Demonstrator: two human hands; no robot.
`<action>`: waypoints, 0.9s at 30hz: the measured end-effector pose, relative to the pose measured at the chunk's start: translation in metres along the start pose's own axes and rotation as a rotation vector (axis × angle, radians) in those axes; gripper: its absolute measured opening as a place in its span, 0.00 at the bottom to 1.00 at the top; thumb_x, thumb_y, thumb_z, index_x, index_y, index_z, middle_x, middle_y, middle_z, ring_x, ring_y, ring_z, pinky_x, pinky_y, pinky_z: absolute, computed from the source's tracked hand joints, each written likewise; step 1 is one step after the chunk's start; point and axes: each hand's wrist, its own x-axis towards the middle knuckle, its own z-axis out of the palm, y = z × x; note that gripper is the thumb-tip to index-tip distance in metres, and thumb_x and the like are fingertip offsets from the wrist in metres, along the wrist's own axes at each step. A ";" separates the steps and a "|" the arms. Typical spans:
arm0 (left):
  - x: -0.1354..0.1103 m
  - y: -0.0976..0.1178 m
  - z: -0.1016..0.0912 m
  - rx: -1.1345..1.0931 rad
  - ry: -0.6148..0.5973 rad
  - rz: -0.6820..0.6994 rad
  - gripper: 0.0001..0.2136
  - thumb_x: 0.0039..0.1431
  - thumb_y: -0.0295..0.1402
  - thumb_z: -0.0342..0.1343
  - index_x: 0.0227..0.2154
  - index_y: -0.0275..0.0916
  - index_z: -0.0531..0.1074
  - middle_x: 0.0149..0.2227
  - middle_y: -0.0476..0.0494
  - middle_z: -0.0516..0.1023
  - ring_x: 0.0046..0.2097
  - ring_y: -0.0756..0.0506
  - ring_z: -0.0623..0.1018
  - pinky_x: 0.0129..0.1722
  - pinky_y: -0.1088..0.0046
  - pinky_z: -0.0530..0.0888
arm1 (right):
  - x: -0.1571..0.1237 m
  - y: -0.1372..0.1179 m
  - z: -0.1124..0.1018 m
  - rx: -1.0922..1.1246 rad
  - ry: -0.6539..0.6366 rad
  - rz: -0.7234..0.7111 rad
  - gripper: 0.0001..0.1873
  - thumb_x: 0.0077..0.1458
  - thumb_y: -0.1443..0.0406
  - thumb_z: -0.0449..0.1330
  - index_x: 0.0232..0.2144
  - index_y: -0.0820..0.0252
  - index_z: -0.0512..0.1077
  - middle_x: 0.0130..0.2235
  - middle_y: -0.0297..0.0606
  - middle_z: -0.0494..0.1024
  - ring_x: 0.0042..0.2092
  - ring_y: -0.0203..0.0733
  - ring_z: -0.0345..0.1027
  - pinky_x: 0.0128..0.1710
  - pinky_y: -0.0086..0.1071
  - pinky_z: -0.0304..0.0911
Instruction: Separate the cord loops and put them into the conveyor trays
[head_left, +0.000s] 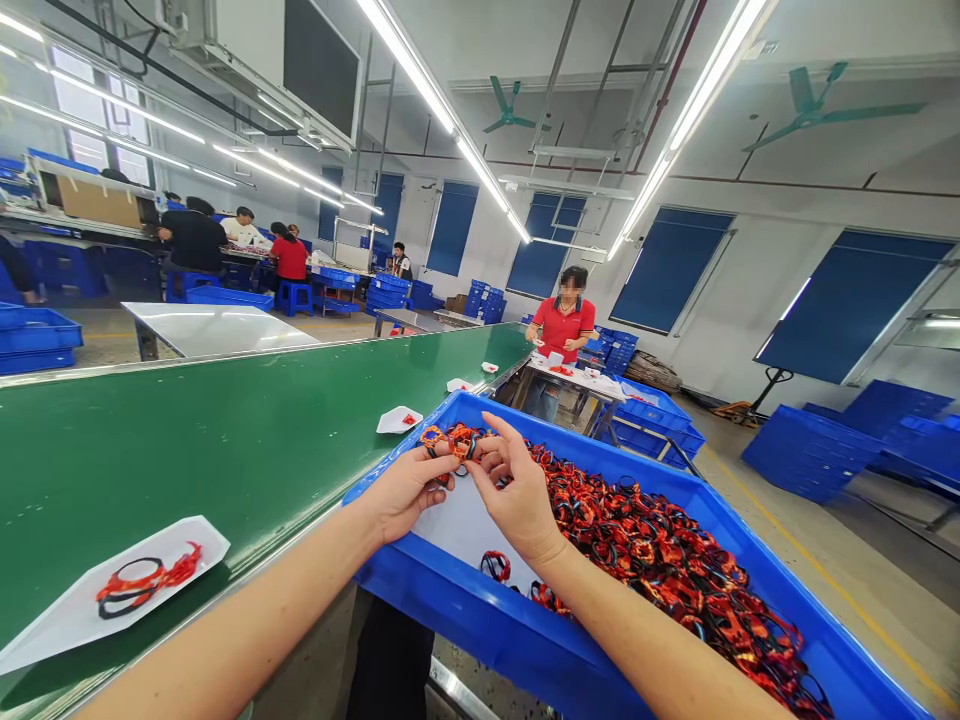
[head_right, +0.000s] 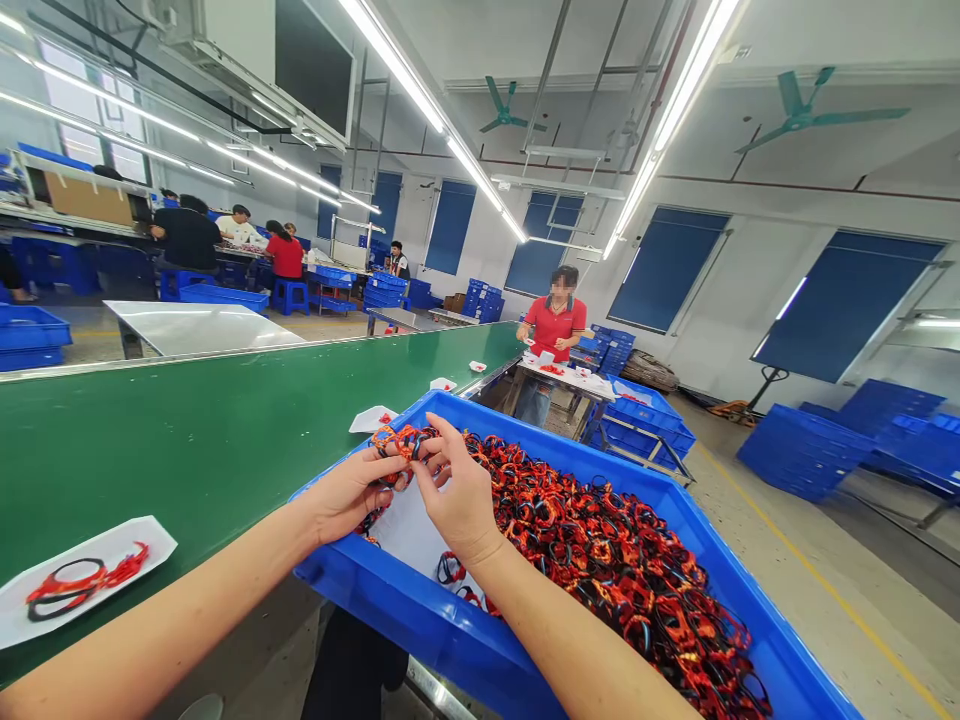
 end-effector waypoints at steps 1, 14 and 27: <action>0.001 -0.001 -0.001 0.002 -0.001 0.004 0.08 0.44 0.31 0.64 0.28 0.36 0.73 0.25 0.50 0.69 0.25 0.56 0.67 0.19 0.83 0.62 | 0.000 0.000 0.000 -0.015 -0.003 -0.008 0.28 0.54 0.69 0.57 0.56 0.51 0.56 0.36 0.33 0.74 0.30 0.33 0.67 0.29 0.27 0.66; -0.006 0.000 0.005 0.059 0.067 0.131 0.12 0.42 0.34 0.65 0.31 0.37 0.73 0.27 0.50 0.70 0.26 0.55 0.67 0.20 0.81 0.60 | 0.000 0.003 0.000 0.057 0.005 0.036 0.29 0.53 0.69 0.57 0.56 0.52 0.58 0.37 0.35 0.74 0.30 0.34 0.67 0.29 0.28 0.66; -0.016 -0.001 0.013 0.285 0.163 0.317 0.12 0.43 0.38 0.63 0.27 0.36 0.71 0.22 0.53 0.68 0.22 0.55 0.62 0.22 0.79 0.59 | 0.005 0.020 0.003 0.620 -0.200 0.469 0.24 0.47 0.63 0.62 0.49 0.56 0.65 0.38 0.36 0.73 0.26 0.31 0.62 0.18 0.23 0.60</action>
